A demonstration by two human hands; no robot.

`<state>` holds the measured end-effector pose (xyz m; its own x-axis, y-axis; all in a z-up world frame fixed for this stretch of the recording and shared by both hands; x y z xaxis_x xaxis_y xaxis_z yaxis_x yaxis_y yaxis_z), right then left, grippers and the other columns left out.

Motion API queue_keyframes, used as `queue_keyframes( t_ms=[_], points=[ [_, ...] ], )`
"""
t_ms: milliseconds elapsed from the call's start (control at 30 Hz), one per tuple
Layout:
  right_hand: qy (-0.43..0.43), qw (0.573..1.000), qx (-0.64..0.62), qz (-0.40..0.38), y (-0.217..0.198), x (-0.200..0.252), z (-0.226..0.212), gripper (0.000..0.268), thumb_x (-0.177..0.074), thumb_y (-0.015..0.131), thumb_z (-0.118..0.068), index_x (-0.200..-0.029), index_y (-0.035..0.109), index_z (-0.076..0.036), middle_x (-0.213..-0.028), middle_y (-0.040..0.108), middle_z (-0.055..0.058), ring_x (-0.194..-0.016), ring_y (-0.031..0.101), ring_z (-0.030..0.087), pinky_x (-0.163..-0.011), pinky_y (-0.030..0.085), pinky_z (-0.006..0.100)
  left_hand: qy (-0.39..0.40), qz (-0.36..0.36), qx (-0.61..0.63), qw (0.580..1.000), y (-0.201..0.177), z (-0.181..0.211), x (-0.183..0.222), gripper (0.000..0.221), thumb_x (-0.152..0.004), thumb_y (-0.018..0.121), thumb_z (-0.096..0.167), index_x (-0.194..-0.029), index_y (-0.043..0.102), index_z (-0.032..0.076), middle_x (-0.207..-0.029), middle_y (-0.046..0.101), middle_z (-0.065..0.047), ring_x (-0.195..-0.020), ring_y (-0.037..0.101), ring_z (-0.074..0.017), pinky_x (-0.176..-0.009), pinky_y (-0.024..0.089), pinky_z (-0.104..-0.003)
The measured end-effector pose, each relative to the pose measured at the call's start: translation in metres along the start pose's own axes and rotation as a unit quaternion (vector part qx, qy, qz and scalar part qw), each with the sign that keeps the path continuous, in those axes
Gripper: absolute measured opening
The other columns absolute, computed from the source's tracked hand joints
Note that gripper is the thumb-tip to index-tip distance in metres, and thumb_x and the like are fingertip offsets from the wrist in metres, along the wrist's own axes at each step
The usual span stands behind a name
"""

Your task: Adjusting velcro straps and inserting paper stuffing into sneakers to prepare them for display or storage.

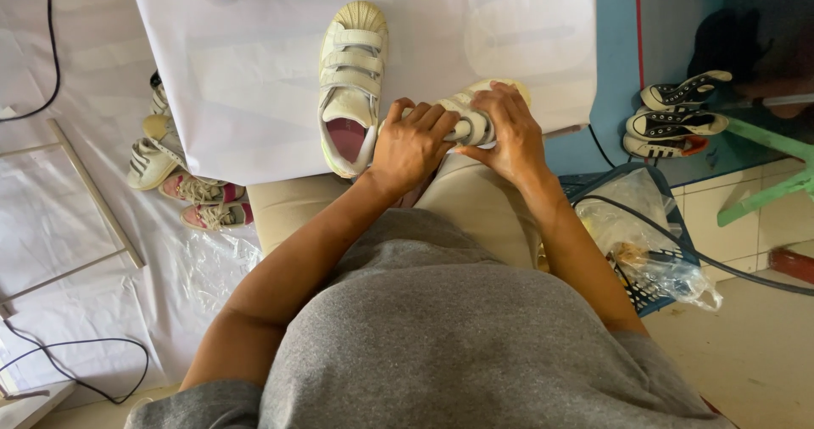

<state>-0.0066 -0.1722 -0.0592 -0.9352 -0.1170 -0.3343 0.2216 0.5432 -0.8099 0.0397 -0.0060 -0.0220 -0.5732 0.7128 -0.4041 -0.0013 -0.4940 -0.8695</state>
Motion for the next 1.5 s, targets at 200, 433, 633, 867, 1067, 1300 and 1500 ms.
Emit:
queue_keyframes(
  t_ms=[200,433,633,867,1067,1300,1500],
  points=[
    [0.02,0.999,-0.049,-0.01,-0.007,-0.01,-0.021,0.101,-0.067,0.096,-0.03,-0.146,0.04,-0.002,-0.15,0.041,0.023,-0.141,0.039,0.048,-0.121,0.028,0.057,-0.007,0.017,-0.046,0.999,-0.01,0.003,0.002,0.08,-0.071,0.084,0.049,-0.135,0.053,0.012,-0.117,0.06,-0.006,-0.108,0.063,-0.0231,-0.096,0.046,-0.04],
    [0.004,0.999,-0.051,0.01,0.004,-0.007,-0.019,0.107,-0.066,0.097,-0.032,-0.146,0.035,0.0,-0.141,0.035,0.024,-0.137,0.03,0.049,-0.119,0.025,0.062,-0.006,-0.131,-0.119,0.984,-0.004,0.002,0.007,0.124,-0.064,0.095,0.047,-0.161,0.025,0.015,-0.158,0.04,-0.013,-0.14,0.05,-0.0259,-0.115,0.041,-0.042],
    [0.007,0.999,-0.048,0.007,0.008,-0.001,-0.012,0.111,-0.059,0.1,-0.036,-0.144,0.04,0.002,-0.136,0.041,0.023,-0.131,0.035,0.046,-0.119,0.024,0.061,0.03,-0.075,-0.099,0.992,0.008,0.001,0.011,0.113,-0.07,0.093,0.031,-0.161,0.028,0.013,-0.148,0.049,-0.011,-0.133,0.055,-0.0271,-0.108,0.045,-0.04],
    [-0.002,0.997,-0.06,0.055,0.004,0.0,-0.014,0.084,-0.066,0.097,-0.042,-0.128,0.055,-0.002,-0.122,0.049,0.015,-0.122,0.043,0.041,-0.115,0.032,0.059,0.044,-0.001,-0.021,0.999,0.01,-0.001,0.012,0.055,-0.084,0.07,0.024,-0.136,0.056,0.018,-0.116,0.063,-0.002,-0.111,0.065,-0.0207,-0.097,0.044,-0.038],
    [-0.018,0.998,-0.012,0.065,0.001,0.001,-0.02,0.053,-0.069,0.097,-0.036,-0.105,0.07,-0.01,-0.104,0.057,0.007,-0.112,0.051,0.035,-0.115,0.035,0.058,0.036,-0.002,-0.005,0.999,0.011,0.0,0.018,0.015,-0.096,0.049,0.018,-0.107,0.06,0.021,-0.088,0.071,0.003,-0.098,0.071,-0.014,-0.097,0.041,-0.035],
    [0.0,0.997,-0.05,0.062,0.004,-0.001,-0.016,0.088,-0.059,0.097,-0.036,-0.129,0.055,-0.003,-0.129,0.053,0.016,-0.127,0.048,0.042,-0.119,0.027,0.061,0.02,-0.07,-0.091,0.993,0.011,0.002,0.018,0.092,-0.067,0.089,0.033,-0.146,0.044,0.016,-0.138,0.058,-0.006,-0.131,0.057,-0.0247,-0.112,0.042,-0.047],
    [-0.001,0.997,-0.044,0.069,0.005,0.0,-0.021,0.098,-0.058,0.097,-0.034,-0.137,0.05,0.0,-0.139,0.052,0.02,-0.134,0.047,0.045,-0.117,0.027,0.062,-0.008,-0.111,-0.096,0.989,0.015,-0.002,0.02,0.113,-0.064,0.095,0.038,-0.156,0.031,0.018,-0.147,0.05,-0.012,-0.137,0.053,-0.0287,-0.114,0.04,-0.05]
  ],
)
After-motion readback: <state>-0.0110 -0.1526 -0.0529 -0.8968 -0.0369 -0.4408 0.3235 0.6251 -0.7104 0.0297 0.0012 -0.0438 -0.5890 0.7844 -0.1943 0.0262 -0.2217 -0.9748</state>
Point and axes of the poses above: each hand's wrist, its own x-axis away from the middle knuckle, its own y-axis out of the palm, z = x × y, the point moved 6 cm from there along -x, towards the middle knuckle
